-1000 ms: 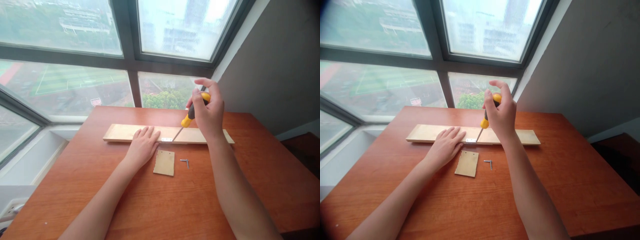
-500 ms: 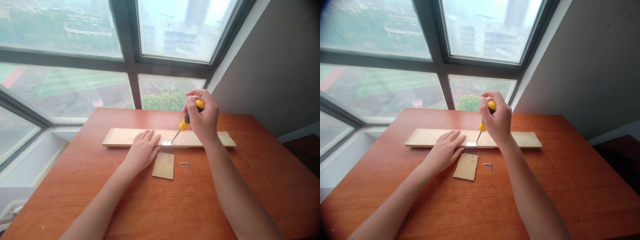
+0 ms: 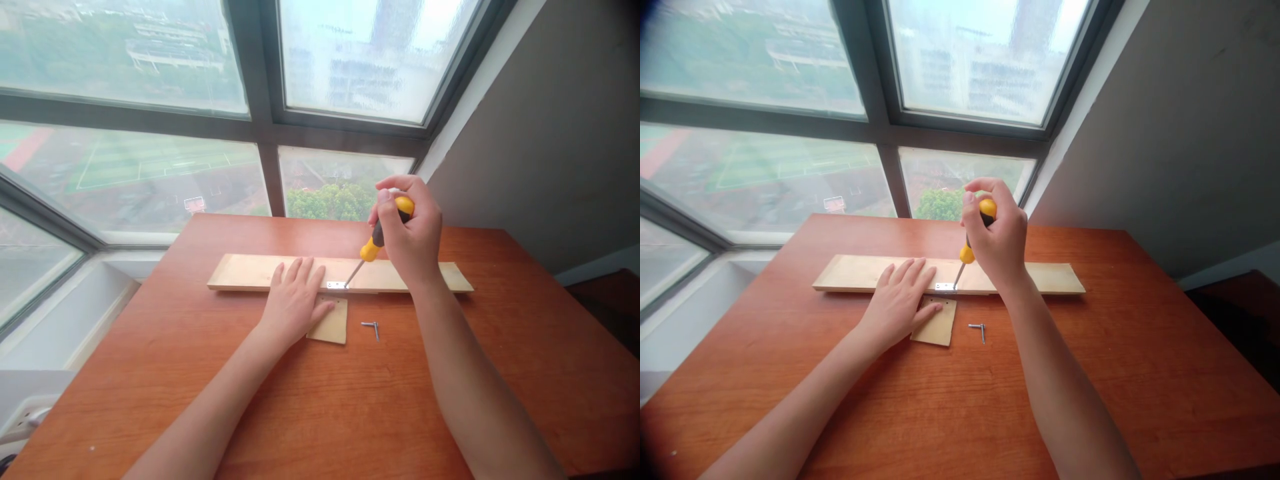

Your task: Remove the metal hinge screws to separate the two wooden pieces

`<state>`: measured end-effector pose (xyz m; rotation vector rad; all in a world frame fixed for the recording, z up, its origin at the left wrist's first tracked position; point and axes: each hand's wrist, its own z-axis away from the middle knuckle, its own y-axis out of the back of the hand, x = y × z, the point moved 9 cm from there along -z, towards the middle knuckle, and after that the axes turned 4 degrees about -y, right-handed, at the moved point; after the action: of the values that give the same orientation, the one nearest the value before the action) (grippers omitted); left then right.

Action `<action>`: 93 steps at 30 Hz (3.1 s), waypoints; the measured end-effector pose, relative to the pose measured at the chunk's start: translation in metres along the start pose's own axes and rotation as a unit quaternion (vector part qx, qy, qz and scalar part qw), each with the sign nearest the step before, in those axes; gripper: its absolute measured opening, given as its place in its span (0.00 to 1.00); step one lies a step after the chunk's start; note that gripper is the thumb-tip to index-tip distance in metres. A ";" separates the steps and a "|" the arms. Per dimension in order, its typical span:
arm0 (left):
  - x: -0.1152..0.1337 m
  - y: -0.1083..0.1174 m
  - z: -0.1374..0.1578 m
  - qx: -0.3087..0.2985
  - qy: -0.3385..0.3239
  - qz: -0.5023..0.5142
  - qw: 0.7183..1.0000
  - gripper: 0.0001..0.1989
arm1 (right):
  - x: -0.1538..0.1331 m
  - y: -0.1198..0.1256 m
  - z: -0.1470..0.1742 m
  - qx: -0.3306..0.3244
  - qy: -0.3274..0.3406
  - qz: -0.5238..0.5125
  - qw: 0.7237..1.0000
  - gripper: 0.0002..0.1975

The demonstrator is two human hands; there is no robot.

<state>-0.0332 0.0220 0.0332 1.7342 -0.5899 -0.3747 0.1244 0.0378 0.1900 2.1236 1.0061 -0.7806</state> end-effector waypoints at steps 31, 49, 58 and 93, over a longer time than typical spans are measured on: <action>-0.020 0.008 -0.003 -0.012 -0.004 0.006 1.000 0.24 | 0.035 0.010 0.054 -0.013 -0.023 -0.142 0.990 0.22; -0.013 0.013 -0.003 -0.031 -0.020 0.037 0.999 0.23 | 0.013 0.003 0.054 -0.065 -0.008 -0.134 0.989 0.22; -0.017 0.012 -0.004 -0.012 -0.031 0.053 0.998 0.24 | 0.014 -0.009 0.050 -0.088 0.000 -0.243 0.966 0.16; -0.011 0.014 -0.002 -0.033 -0.026 0.051 0.998 0.23 | 0.018 -0.022 0.049 -0.039 -0.067 -0.339 0.938 0.09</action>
<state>-0.0441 0.0272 0.0467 1.6279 -0.6938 -0.3635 0.1045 0.0195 0.1405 1.6154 1.6894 -1.1623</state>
